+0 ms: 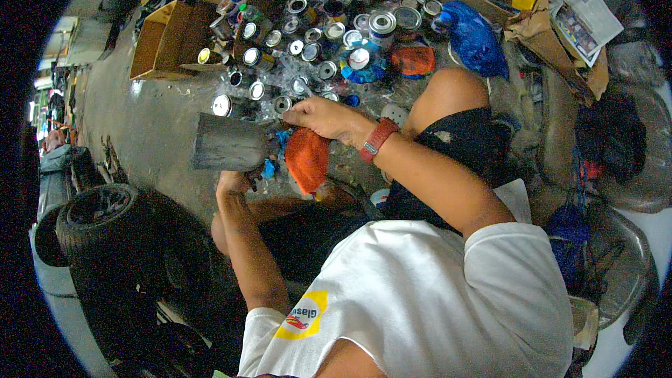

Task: The person cleans a metal spray gun cup by wiping it with rags and moves various paint cans in a workshop area.

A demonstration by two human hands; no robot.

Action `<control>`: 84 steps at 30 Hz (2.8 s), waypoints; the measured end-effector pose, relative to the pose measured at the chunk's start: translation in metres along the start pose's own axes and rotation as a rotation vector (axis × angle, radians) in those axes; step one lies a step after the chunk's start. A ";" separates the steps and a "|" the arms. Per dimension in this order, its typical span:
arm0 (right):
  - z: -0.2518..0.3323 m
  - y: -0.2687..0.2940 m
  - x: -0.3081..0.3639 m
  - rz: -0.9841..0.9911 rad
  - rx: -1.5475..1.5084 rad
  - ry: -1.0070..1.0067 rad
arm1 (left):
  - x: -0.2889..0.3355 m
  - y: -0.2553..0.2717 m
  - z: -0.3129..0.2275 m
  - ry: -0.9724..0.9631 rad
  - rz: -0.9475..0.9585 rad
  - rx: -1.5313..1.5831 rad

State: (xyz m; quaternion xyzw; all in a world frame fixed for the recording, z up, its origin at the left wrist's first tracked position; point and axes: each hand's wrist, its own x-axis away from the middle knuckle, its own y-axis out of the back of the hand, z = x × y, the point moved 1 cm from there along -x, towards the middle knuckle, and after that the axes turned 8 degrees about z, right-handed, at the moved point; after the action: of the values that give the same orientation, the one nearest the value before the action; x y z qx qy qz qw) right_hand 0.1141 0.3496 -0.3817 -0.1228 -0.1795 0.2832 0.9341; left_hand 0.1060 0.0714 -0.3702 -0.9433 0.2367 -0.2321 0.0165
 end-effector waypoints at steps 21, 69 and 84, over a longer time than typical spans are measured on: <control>0.077 0.061 0.030 -0.696 0.589 0.318 | -0.036 -0.024 -0.012 -0.146 -0.420 -0.676; -0.180 0.185 -0.021 -0.987 0.739 -0.254 | -0.091 -0.056 0.231 0.120 -0.817 -0.389; -0.155 0.252 -0.049 -0.839 1.030 -0.336 | -0.110 -0.085 0.303 0.494 -0.952 -0.418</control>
State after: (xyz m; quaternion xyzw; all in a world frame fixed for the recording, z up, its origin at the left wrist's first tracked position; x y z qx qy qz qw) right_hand 0.0168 0.5057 -0.6187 0.4626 -0.1966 -0.0381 0.8636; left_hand 0.1923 0.1727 -0.6761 -0.8469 -0.1763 -0.3759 -0.3324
